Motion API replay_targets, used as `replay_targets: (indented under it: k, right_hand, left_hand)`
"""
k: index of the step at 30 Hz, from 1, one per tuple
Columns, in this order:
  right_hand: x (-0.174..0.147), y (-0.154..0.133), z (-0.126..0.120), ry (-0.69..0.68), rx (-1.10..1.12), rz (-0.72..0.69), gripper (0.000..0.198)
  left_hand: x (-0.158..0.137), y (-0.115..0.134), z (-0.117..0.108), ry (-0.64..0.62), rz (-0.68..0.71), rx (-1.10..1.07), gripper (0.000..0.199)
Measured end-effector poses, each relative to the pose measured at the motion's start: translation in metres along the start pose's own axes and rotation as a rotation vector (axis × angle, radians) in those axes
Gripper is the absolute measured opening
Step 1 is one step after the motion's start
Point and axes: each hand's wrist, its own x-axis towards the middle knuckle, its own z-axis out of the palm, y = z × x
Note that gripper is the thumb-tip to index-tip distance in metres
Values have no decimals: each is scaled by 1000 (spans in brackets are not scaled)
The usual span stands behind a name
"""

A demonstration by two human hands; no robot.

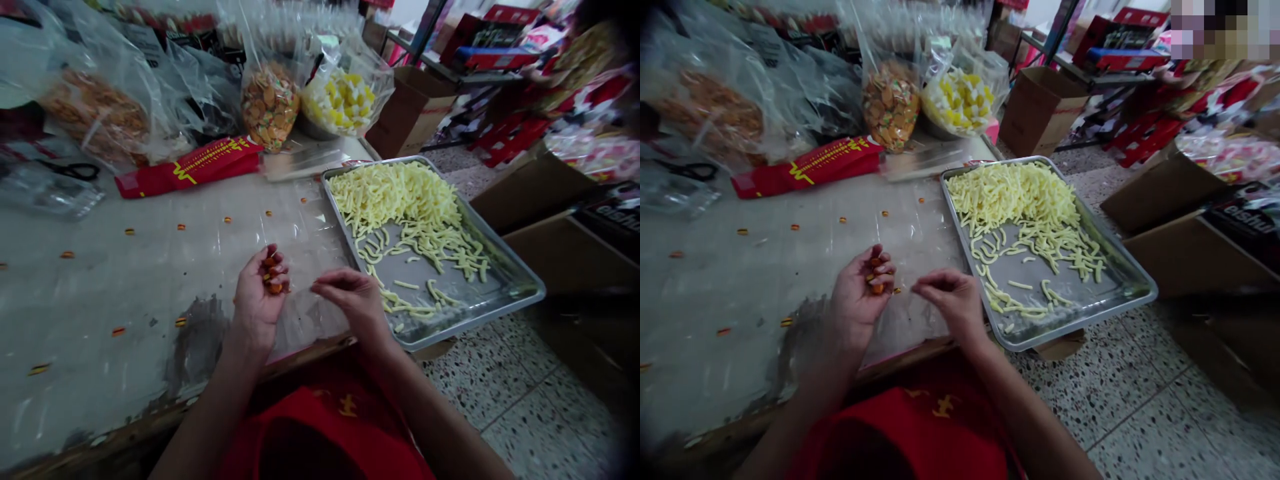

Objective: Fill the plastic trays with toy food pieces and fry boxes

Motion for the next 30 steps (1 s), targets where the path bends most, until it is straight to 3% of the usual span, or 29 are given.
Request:
replay_targets:
  k: [3, 6, 8, 10, 13, 17, 23, 25, 30]
  right_hand:
    - [24, 1, -37, 82, -398, -236, 10]
    - [47, 13, -48, -98, -739, -417, 9]
    - [57, 21, -45, -228, -889, -495, 8]
    - [61, 24, -42, -335, -982, -548, 8]
    - [61, 20, -44, -497, -995, -580, 12]
    - [59, 14, -51, -569, -931, -554, 16]
    - [62, 13, -48, -401, -994, -488, 19]
    - [63, 5, -45, -450, -1102, -476, 21]
    - [49, -13, -40, -730, -1298, -571, 38]
  left_hand:
    - [5, 0, 0, 16, 221, 245, 5]
    - [9, -1, -4, 18, 427, 381, 8]
    - [11, -4, -7, -19, 337, 419, 13]
    - [13, -9, -8, -52, 155, 452, 17]
    - [18, -18, -7, -50, 4, 476, 16]
    - [22, -24, -5, 4, 44, 450, 13]
    - [24, -23, -9, 17, 33, 429, 14]
    - [25, -24, -9, 30, 25, 415, 15]
    - [20, -26, -5, 109, 10, 395, 23]
